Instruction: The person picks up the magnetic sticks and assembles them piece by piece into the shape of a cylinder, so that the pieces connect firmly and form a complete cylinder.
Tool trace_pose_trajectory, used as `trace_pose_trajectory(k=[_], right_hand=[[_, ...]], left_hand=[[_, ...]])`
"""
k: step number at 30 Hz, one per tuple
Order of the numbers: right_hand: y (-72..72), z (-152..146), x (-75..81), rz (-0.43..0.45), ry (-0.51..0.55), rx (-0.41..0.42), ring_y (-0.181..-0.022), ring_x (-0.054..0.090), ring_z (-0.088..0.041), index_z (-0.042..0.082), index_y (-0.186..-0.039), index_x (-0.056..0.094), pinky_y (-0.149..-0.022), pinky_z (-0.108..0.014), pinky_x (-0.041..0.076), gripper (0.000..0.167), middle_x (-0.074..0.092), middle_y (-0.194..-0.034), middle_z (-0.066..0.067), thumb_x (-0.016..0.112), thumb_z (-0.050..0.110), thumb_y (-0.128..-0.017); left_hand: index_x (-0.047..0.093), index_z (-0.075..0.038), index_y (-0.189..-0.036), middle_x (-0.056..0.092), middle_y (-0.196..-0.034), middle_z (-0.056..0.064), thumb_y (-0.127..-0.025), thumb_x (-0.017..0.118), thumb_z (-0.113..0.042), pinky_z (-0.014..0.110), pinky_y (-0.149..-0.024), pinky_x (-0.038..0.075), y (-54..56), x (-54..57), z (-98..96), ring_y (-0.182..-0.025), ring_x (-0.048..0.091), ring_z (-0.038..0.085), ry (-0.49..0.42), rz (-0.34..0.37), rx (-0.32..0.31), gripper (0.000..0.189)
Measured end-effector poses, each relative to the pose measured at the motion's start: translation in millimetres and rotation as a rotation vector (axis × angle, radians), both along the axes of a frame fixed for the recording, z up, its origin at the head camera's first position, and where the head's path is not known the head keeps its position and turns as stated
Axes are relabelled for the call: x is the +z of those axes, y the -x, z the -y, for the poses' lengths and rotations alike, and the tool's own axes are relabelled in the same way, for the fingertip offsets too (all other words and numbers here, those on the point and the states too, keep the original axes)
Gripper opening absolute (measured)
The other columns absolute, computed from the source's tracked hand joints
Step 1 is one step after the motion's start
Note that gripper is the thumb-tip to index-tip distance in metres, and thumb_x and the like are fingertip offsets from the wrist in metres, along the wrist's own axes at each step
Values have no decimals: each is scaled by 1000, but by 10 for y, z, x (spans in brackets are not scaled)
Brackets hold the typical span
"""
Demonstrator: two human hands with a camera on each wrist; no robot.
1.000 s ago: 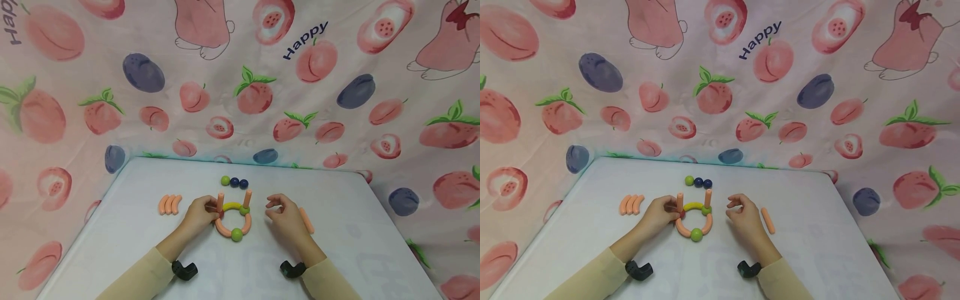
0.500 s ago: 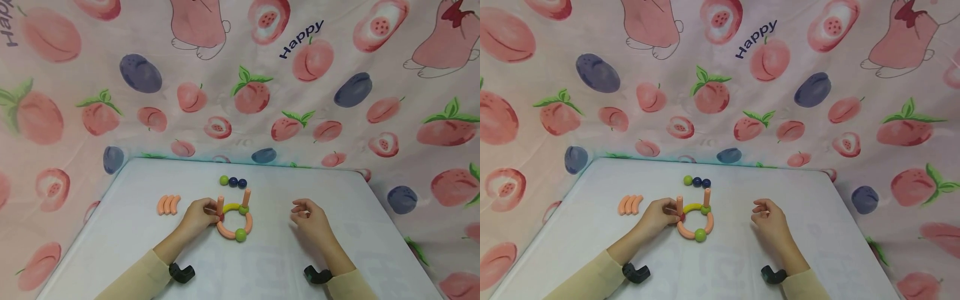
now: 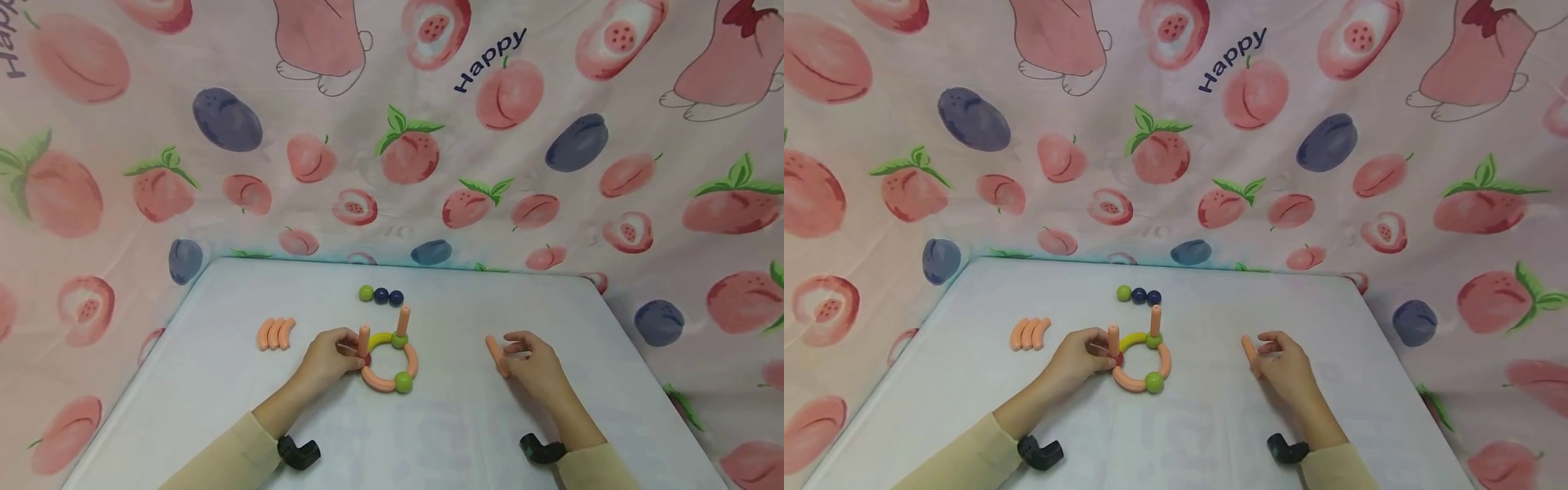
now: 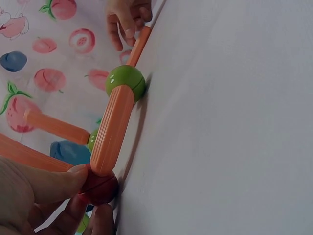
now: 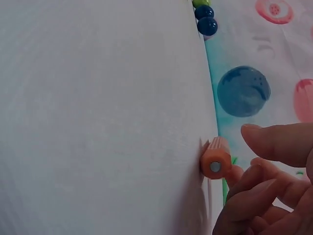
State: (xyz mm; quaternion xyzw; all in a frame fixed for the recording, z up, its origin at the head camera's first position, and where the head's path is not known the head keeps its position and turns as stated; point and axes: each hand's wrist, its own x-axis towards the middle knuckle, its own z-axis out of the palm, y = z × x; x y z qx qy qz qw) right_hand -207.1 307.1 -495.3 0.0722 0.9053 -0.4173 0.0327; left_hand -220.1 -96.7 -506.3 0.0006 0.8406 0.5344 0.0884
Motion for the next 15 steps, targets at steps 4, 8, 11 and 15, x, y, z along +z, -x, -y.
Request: trace_pose_trajectory(k=[4,8,11,15], right_hand=[[33,47,-33,54,25,11,-87,67,-19,4,-144,59,-66,-30,55,58,70,-126,-20,82,17,-93],[73,132,-64,91,20,14,-80,63,-20,3,-142,61,-62,-31,56,58,69,-116,-15,84,15,-90],[97,198,-70,92,2,36,-74,61,-19,1,-140,63,-59,-30,54,55,67,-105,-11,83,13,-90],[96,293,-64,104,-15,74,-71,59,-18,2,-138,66,-58,-29,52,52,66,-99,-8,80,10,-88]], left_hand=[[76,-11,-105,75,-106,5,-83,89,-1,30,-78,61,-11,-4,-19,-95,72,16,-5,5,-4,27],[75,-10,-104,75,-105,5,-83,90,-1,31,-78,61,-24,-2,-36,-94,72,16,-8,10,-9,28],[76,-10,-105,75,-105,5,-83,90,0,30,-78,61,-36,7,-46,-94,72,15,-10,14,-12,28],[76,-10,-105,77,-102,3,-84,88,1,30,-78,62,-59,28,-55,-92,72,15,-19,28,-25,28]])
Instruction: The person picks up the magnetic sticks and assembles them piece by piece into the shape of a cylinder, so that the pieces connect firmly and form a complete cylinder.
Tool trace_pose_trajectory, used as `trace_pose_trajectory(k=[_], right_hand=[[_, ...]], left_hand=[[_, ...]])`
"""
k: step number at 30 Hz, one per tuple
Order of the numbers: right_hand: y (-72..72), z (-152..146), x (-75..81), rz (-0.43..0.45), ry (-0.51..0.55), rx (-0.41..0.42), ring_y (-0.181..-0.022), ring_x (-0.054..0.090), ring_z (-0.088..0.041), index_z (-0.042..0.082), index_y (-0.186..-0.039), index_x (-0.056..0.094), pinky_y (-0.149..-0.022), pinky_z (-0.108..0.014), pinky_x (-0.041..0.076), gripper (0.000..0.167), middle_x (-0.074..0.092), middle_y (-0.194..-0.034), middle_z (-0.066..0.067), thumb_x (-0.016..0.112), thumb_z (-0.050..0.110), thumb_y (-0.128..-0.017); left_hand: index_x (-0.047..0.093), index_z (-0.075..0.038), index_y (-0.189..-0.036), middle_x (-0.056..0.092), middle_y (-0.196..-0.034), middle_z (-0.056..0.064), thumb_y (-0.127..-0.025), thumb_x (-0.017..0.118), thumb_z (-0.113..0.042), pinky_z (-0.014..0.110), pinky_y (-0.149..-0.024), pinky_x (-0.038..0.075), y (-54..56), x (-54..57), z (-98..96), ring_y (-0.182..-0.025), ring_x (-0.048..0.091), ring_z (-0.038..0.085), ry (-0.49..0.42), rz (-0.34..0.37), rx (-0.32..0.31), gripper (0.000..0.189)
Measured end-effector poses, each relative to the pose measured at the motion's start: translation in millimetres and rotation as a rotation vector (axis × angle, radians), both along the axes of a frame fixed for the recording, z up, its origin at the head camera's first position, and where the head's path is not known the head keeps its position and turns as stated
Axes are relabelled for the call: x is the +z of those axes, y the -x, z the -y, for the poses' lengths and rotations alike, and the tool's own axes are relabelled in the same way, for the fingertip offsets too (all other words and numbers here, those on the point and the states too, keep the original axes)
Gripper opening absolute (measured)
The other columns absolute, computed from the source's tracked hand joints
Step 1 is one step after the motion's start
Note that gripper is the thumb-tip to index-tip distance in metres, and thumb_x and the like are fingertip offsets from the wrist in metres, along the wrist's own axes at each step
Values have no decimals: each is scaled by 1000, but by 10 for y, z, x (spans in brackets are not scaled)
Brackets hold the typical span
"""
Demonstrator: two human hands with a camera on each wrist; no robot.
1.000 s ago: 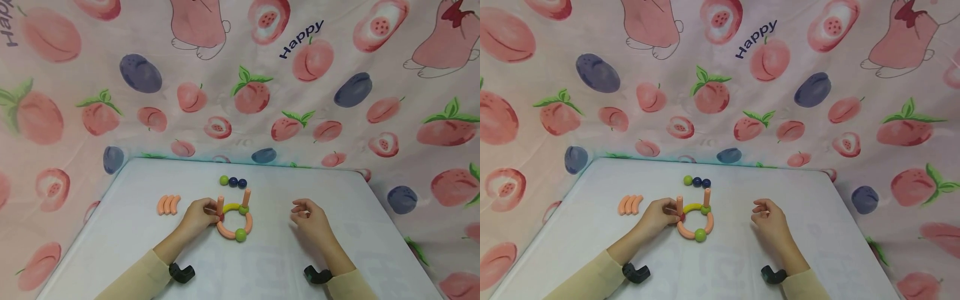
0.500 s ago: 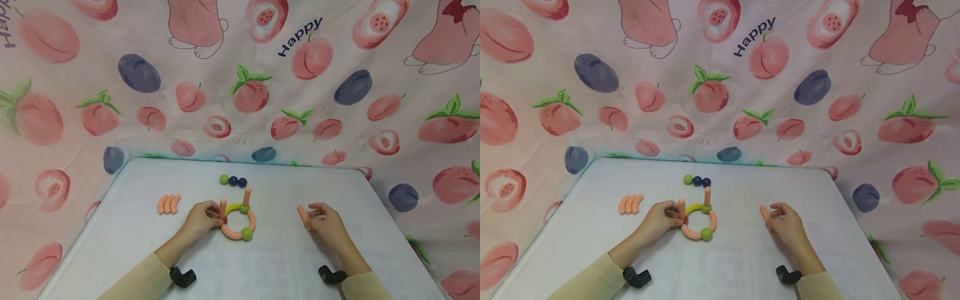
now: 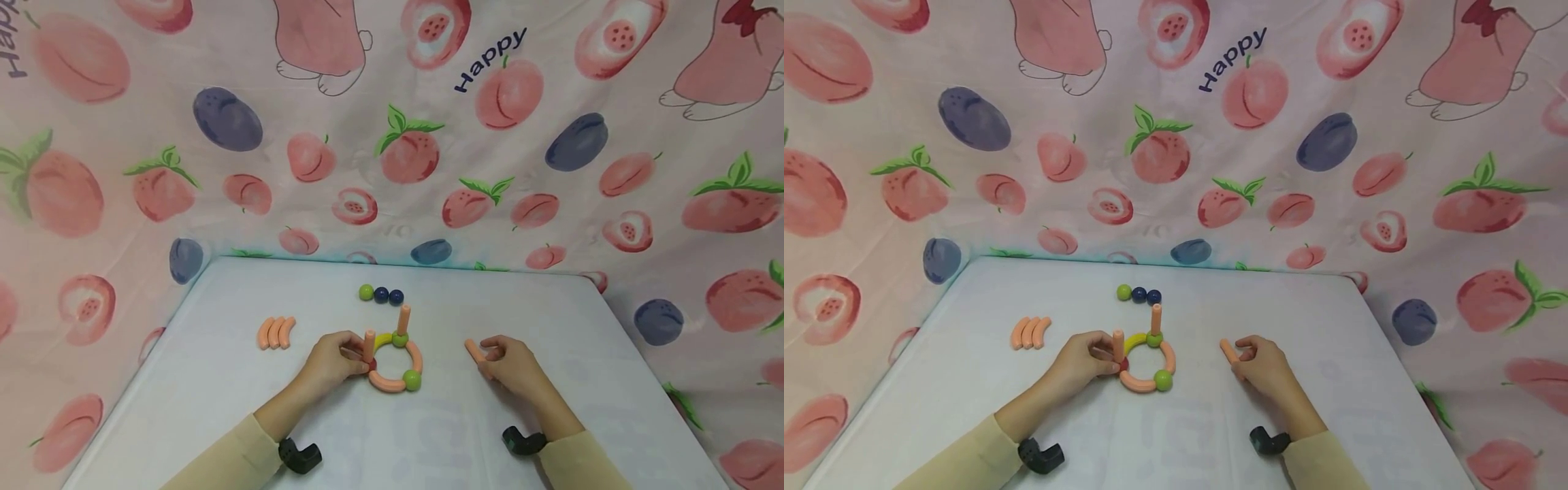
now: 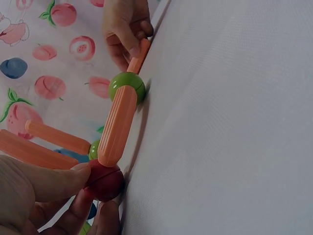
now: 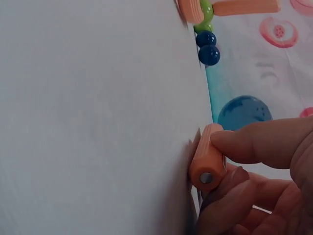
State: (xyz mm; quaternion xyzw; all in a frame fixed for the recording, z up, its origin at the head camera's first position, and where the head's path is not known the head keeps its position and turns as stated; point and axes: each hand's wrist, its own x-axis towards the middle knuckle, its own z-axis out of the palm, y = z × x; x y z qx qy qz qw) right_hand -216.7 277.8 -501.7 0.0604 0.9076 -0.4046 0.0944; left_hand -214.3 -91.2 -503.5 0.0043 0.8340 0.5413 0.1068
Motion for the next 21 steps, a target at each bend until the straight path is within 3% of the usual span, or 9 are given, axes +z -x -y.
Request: trace_pose_trajectory(k=[10,17,21], right_hand=[[-63,279,72,-20,24,42,-90,60,-19,13,-128,77,-67,-28,51,40,74,-106,-4,82,15,-89],[-96,462,109,-51,121,40,-72,57,-16,16,-121,79,-58,-26,49,30,72,-107,-4,80,12,-92],[-113,537,121,-79,235,70,-63,56,-14,14,-119,76,-55,-24,48,26,71,-111,-8,79,9,-93]], left_hand=[[75,-9,-106,78,-99,3,-84,88,-1,30,-77,61,-42,3,-46,-91,72,15,-16,-5,-40,26],[75,-9,-106,78,-98,3,-84,89,-3,29,-75,59,-70,14,-78,-88,72,14,-23,-4,-66,27],[75,-9,-106,78,-98,3,-84,89,-4,29,-74,58,-86,20,-94,-88,72,14,-15,-17,-75,27]])
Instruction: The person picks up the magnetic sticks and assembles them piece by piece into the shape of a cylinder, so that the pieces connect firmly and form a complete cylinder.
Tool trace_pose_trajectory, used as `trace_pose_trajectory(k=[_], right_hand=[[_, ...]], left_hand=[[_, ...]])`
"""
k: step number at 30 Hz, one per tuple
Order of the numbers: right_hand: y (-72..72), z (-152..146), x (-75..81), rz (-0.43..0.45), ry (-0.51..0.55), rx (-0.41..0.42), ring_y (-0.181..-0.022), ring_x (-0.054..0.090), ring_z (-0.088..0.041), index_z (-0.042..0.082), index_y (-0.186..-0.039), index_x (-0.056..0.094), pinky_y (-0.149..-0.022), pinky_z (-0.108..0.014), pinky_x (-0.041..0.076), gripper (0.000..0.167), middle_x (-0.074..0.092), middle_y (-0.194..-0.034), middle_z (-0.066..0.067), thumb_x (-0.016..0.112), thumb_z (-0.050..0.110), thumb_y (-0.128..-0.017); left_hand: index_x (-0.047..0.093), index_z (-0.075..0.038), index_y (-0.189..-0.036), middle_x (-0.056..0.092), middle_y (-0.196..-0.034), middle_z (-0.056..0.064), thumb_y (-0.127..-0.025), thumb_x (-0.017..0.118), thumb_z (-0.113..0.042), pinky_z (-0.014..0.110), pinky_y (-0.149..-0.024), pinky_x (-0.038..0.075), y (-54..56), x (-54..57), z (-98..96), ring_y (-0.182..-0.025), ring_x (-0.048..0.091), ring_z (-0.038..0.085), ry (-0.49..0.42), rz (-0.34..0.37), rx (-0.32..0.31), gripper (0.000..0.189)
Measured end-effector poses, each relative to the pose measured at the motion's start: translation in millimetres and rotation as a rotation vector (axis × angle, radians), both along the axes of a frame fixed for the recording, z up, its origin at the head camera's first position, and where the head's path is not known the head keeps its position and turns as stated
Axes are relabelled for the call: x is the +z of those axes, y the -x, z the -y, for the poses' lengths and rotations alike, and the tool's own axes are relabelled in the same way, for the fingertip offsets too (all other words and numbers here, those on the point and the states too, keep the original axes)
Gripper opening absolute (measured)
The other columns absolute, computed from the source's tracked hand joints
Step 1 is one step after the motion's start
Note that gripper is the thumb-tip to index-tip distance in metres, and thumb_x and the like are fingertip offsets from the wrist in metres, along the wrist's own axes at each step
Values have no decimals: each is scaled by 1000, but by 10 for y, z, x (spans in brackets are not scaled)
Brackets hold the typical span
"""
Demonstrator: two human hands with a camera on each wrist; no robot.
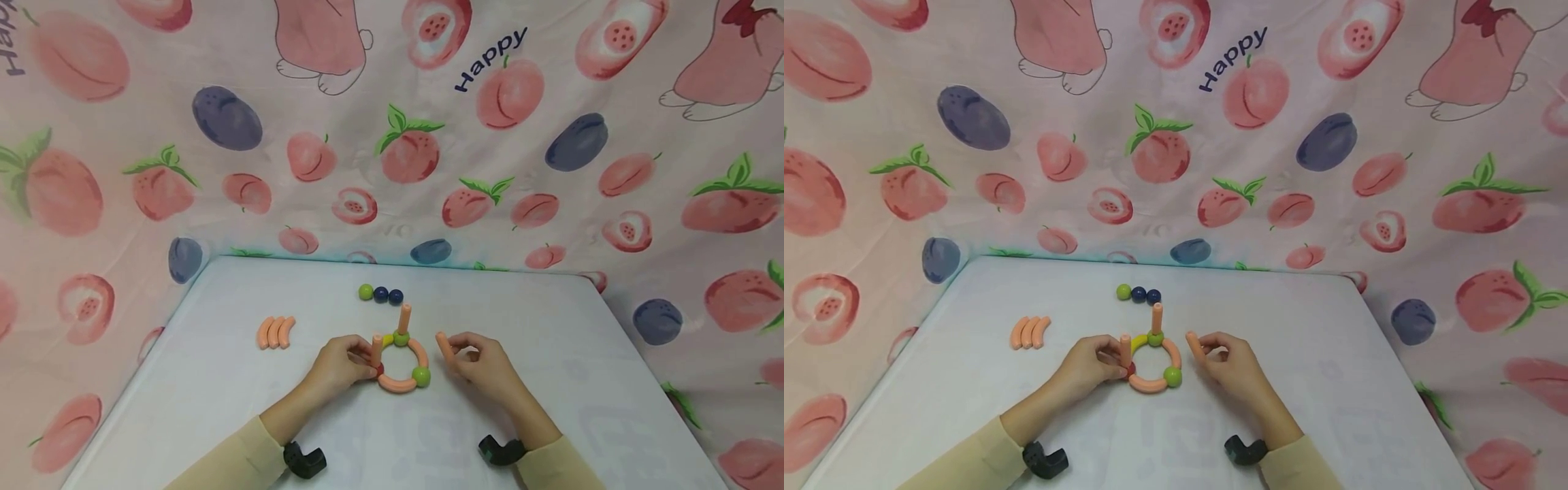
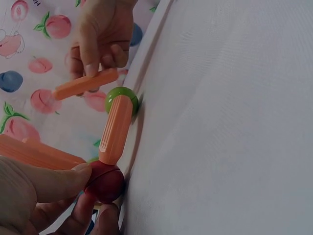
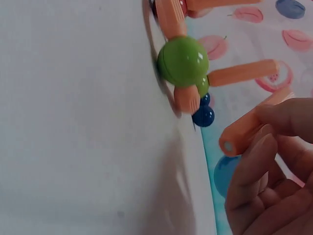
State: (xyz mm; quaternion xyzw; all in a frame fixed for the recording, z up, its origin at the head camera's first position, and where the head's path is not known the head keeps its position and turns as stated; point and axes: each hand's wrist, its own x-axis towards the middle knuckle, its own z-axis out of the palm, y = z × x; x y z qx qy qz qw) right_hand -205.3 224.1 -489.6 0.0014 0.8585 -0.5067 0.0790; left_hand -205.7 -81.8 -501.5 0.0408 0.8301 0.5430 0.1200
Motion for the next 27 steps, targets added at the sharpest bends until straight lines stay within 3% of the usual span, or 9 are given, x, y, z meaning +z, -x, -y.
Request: trace_pose_trajectory(k=[5,12,20,27], right_hand=[[-26,71,0,-34,146,57,-64,59,-12,7,-120,71,-53,-24,49,28,66,-113,-12,78,2,-93],[-42,189,-1,-60,278,110,-67,58,-10,0,-123,66,-60,-22,49,34,65,-114,-7,80,1,-92],[-44,253,-63,-39,302,124,-72,62,-9,-7,-129,62,-62,-22,52,41,68,-109,-7,78,-2,-92],[-56,280,-89,-33,290,135,-75,64,-10,-4,-124,65,-65,-21,52,34,71,-107,-21,77,-3,-92]], left_hand=[[75,-10,-106,78,-98,2,-85,89,-6,29,-75,57,-9,-14,-30,-87,72,14,14,-5,-14,26],[76,-12,-105,77,-96,1,-86,89,-9,29,-75,56,-4,-28,-63,-86,71,13,33,-18,-15,24],[79,-13,-105,77,-98,0,-88,88,-11,31,-76,55,-7,-25,-62,-90,67,15,69,-38,-32,20],[77,-14,-101,77,-97,-1,-88,87,-8,31,-77,54,0,-27,-76,-89,68,15,68,-41,-38,17]])
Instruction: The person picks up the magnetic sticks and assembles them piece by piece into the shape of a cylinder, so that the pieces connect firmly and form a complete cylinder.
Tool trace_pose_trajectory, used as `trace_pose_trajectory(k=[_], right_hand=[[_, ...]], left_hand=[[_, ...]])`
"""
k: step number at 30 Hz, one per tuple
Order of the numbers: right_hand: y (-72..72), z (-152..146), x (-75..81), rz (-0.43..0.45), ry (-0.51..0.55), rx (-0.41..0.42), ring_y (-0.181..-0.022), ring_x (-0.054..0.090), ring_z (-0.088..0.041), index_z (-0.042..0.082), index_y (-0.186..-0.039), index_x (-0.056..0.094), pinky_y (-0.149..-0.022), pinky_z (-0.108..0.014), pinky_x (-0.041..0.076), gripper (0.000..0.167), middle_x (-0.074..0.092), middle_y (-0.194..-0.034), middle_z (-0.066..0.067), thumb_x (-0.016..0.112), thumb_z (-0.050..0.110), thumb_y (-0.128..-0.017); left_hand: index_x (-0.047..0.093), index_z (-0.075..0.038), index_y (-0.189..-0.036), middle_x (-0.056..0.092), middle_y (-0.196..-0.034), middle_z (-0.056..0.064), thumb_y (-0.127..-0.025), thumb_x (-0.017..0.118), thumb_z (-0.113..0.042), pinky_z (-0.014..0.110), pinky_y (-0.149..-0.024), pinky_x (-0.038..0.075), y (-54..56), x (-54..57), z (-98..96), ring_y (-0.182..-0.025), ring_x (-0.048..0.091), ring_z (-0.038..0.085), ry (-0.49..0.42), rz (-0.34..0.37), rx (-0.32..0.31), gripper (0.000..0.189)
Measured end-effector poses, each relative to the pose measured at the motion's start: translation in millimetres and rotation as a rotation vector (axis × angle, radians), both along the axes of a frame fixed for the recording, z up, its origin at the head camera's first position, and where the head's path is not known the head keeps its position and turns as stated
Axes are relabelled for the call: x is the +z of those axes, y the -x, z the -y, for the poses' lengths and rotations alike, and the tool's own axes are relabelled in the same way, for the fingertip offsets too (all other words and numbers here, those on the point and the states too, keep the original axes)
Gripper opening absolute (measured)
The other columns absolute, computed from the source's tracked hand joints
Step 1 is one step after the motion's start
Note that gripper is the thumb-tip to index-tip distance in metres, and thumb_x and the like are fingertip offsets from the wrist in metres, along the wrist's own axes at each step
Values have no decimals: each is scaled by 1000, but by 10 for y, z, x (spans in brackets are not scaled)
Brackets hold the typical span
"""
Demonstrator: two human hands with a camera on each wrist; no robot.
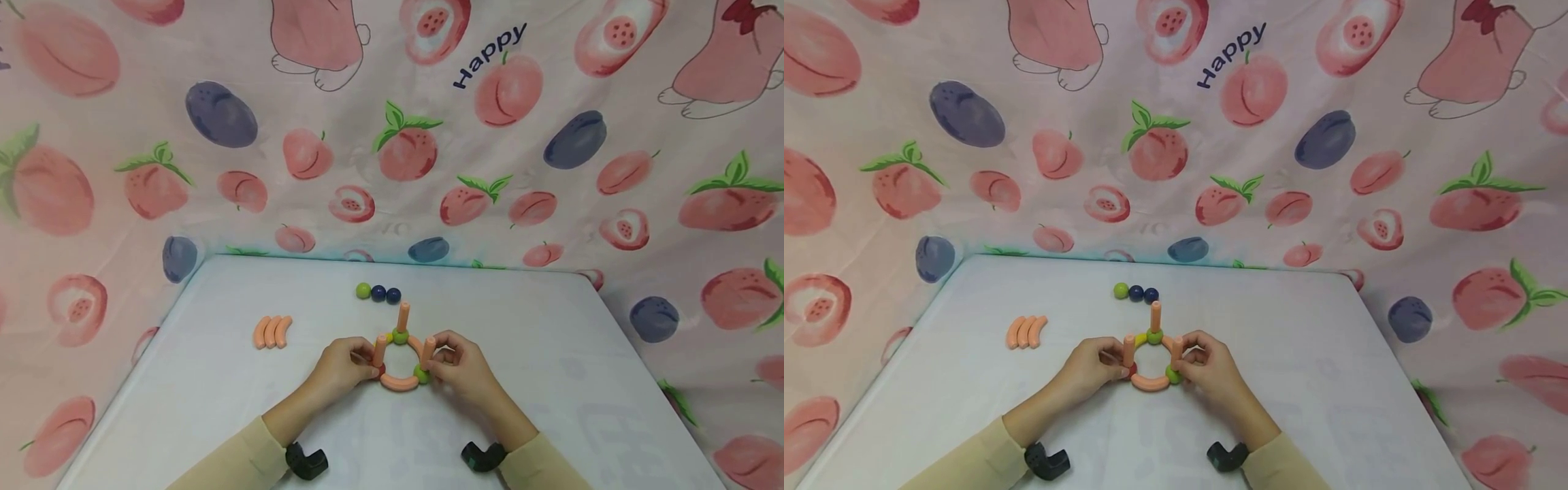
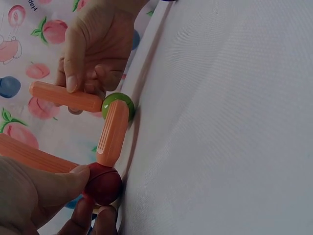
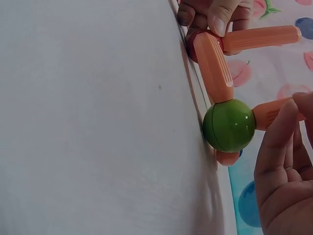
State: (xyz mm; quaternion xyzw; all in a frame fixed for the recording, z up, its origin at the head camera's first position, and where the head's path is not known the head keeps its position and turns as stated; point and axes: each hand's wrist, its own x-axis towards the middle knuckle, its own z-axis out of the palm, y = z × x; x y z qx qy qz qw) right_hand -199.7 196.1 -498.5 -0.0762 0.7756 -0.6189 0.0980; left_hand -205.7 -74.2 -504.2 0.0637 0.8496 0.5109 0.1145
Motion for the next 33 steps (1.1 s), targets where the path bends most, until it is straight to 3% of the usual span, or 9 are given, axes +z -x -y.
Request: trace_pose_trajectory(k=[14,22,33], right_hand=[[14,7,-16,-23,-19,34,-74,64,-11,-3,-124,65,-63,-24,53,32,71,-105,-26,75,-3,-93],[19,-12,-5,-7,-56,36,-72,62,-12,-2,-124,66,-61,-24,53,35,70,-95,-19,80,1,-92],[38,-80,-5,1,-119,70,-78,62,-16,4,-120,69,-62,-27,55,29,69,-105,-16,80,4,-93]], left_hand=[[78,-15,-101,76,-95,-2,-88,88,-9,32,-79,54,-13,21,22,-88,67,14,6,-2,5,18],[77,-13,-105,76,-101,2,-87,87,-6,31,-77,57,-5,42,85,-90,69,15,-25,31,-3,22],[76,-9,-110,76,-110,6,-90,80,-1,29,-75,61,101,117,422,-93,72,14,2,32,110,22]])
